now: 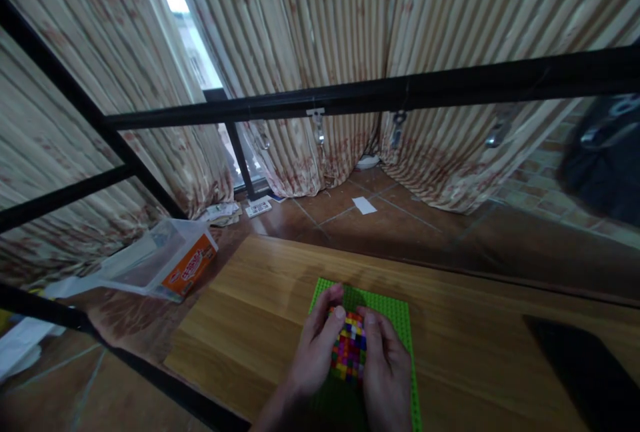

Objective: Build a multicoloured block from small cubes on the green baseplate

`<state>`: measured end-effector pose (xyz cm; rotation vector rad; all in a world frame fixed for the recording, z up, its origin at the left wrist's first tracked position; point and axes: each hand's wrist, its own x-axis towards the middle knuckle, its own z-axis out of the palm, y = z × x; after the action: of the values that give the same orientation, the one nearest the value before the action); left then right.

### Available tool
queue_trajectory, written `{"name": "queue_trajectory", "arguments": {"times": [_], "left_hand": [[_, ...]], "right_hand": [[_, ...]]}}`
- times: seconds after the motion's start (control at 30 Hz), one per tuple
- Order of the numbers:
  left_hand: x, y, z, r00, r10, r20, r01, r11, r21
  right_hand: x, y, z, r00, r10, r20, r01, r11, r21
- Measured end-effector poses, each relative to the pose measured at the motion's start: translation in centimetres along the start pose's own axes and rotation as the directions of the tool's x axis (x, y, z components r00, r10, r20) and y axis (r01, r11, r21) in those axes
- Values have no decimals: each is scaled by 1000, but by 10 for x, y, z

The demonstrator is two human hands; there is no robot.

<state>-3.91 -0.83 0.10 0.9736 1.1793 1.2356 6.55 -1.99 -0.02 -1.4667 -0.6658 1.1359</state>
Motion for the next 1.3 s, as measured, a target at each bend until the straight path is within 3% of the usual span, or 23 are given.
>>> {"name": "queue_trajectory", "arguments": {"times": [0.17,0.33,0.63,1.13,1.3], "left_hand": [[-1,-6,3,996,-49,-73,51,998,31],[-3,-7,7,990,-134,-48,136,990,29],[-4,-3,8,982,-183,-45,186,981,52],[-3,-2,8,980,-189,-67,189,982,-1],[-3,-3,9,985,-172,-17,172,985,2]], "right_hand": [[5,9,-1,1000,12,0,-12,999,34],[11,12,-2,1000,-9,-16,9,1000,-13],[14,12,-1,1000,-8,-20,7,999,-41],[10,7,5,997,-74,-19,74,997,6],[9,7,4,994,-107,-16,107,994,-10]]}}
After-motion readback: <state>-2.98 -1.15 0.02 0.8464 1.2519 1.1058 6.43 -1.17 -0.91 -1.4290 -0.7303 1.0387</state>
